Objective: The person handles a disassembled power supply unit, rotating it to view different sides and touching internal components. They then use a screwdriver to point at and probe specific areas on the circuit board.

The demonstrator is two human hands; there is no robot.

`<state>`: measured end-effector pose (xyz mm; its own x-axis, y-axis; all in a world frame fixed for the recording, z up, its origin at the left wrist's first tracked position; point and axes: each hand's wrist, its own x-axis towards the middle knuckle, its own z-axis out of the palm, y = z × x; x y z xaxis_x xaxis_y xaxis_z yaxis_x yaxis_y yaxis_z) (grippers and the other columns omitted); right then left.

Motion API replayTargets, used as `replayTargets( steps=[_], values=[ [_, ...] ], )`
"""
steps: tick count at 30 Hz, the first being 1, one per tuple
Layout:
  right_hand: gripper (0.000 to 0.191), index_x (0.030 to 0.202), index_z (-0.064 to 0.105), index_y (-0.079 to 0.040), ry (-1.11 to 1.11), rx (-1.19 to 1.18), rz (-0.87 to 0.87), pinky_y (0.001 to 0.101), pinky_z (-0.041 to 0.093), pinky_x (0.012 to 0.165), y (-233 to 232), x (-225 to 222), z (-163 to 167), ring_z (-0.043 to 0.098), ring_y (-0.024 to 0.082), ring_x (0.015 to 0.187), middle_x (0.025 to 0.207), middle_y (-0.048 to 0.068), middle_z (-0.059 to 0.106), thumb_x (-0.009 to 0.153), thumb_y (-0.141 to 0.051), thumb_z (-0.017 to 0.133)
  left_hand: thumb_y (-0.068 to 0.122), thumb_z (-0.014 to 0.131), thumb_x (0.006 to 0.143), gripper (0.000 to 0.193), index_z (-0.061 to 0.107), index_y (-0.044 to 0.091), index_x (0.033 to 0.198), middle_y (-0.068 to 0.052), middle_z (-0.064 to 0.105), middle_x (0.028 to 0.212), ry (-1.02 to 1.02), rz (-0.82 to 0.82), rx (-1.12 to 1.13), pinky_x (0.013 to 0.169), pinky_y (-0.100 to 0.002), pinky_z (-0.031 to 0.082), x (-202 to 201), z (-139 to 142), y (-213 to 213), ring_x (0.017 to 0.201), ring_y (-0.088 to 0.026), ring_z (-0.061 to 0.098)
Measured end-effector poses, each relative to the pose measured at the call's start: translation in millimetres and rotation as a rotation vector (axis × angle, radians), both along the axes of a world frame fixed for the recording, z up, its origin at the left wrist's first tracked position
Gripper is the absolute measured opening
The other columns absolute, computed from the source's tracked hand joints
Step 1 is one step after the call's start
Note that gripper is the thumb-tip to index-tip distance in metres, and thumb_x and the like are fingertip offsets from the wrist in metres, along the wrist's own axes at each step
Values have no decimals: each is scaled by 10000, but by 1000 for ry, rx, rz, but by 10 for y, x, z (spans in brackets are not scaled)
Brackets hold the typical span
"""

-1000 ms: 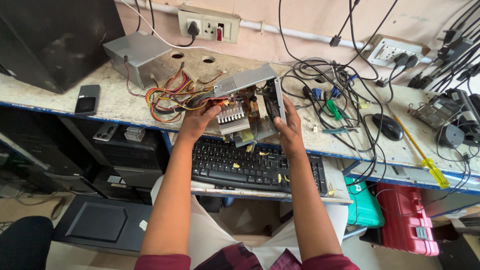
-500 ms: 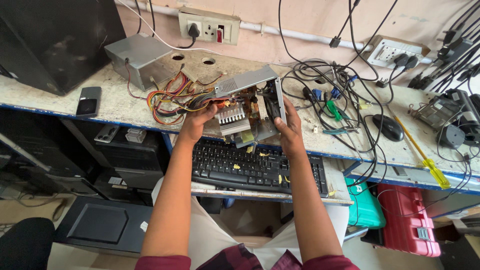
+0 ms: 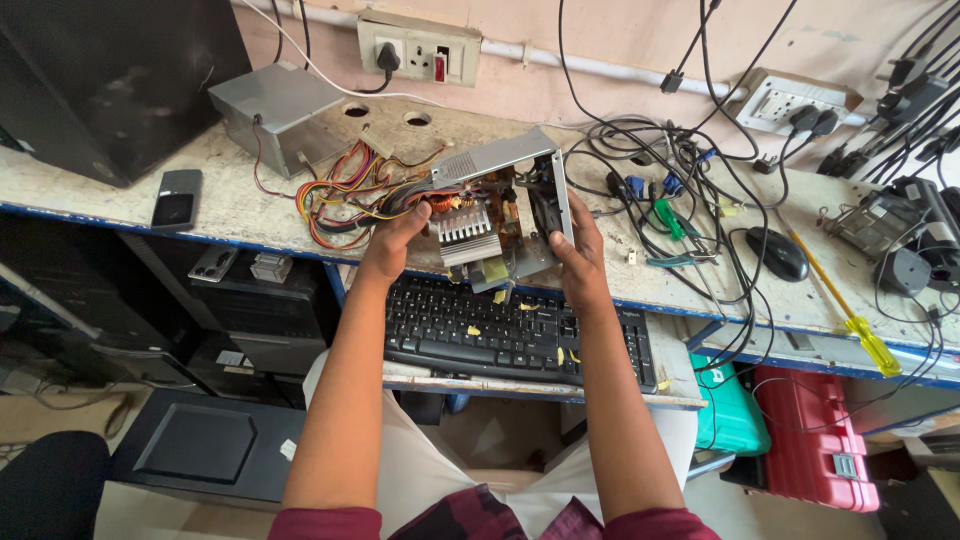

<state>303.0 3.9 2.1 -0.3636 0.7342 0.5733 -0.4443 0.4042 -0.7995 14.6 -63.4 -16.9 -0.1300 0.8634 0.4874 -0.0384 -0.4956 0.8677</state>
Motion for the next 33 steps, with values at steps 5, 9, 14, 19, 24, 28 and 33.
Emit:
replayTargets(
  steps=[5,9,14,19,24,28,33],
  values=[
    [808,1561,408,-9,4,-14,-7,417,327,1226,28,-16,-30,461,307,1441,1542,191,485,876,-287,732,380,587,972,515,670,20,1331,-70,680,1327,21,84,-65,1054,-321,423,42,30,-4,1217,-175,596],
    [794,1555,419,-5,12,0,-3,417,315,1234,34,-23,-48,450,304,1457,1555,177,475,880,-284,730,373,593,973,495,667,30,1322,-66,678,1323,9,48,-27,1083,-319,427,53,40,-8,1240,-178,597],
    [786,1553,418,-12,6,5,-6,420,314,1235,52,-27,-68,448,304,1461,1550,174,480,878,-276,723,468,491,1016,558,701,57,1330,-55,706,1307,81,94,-143,1018,-300,416,63,84,-50,1177,-160,602],
    [784,1552,423,-10,-3,8,-23,422,311,1237,65,-35,-84,442,305,1465,1557,174,474,878,-279,720,480,569,997,592,624,32,1380,-72,655,1359,57,87,-7,1090,-297,403,113,136,-71,1259,-160,574],
    [786,1551,429,-7,-10,14,-31,420,311,1237,56,-42,-78,441,306,1463,1559,175,475,877,-292,717,468,587,954,572,655,66,1354,-48,678,1312,14,135,-137,1023,-310,427,112,159,-88,1191,-159,589],
    [790,1551,425,-11,-11,6,-28,418,318,1234,66,-57,-59,451,307,1456,1543,185,488,873,-294,714,438,605,967,530,686,38,1305,-58,691,1314,23,90,-61,1083,-305,415,100,156,-63,1235,-157,596],
    [802,1547,417,-9,5,-6,-7,416,325,1226,64,-55,-51,458,309,1446,1532,187,495,858,-285,721,414,609,968,489,722,59,1284,-44,713,1265,67,137,-81,988,-318,465,65,109,-44,1147,-145,619]
  ],
)
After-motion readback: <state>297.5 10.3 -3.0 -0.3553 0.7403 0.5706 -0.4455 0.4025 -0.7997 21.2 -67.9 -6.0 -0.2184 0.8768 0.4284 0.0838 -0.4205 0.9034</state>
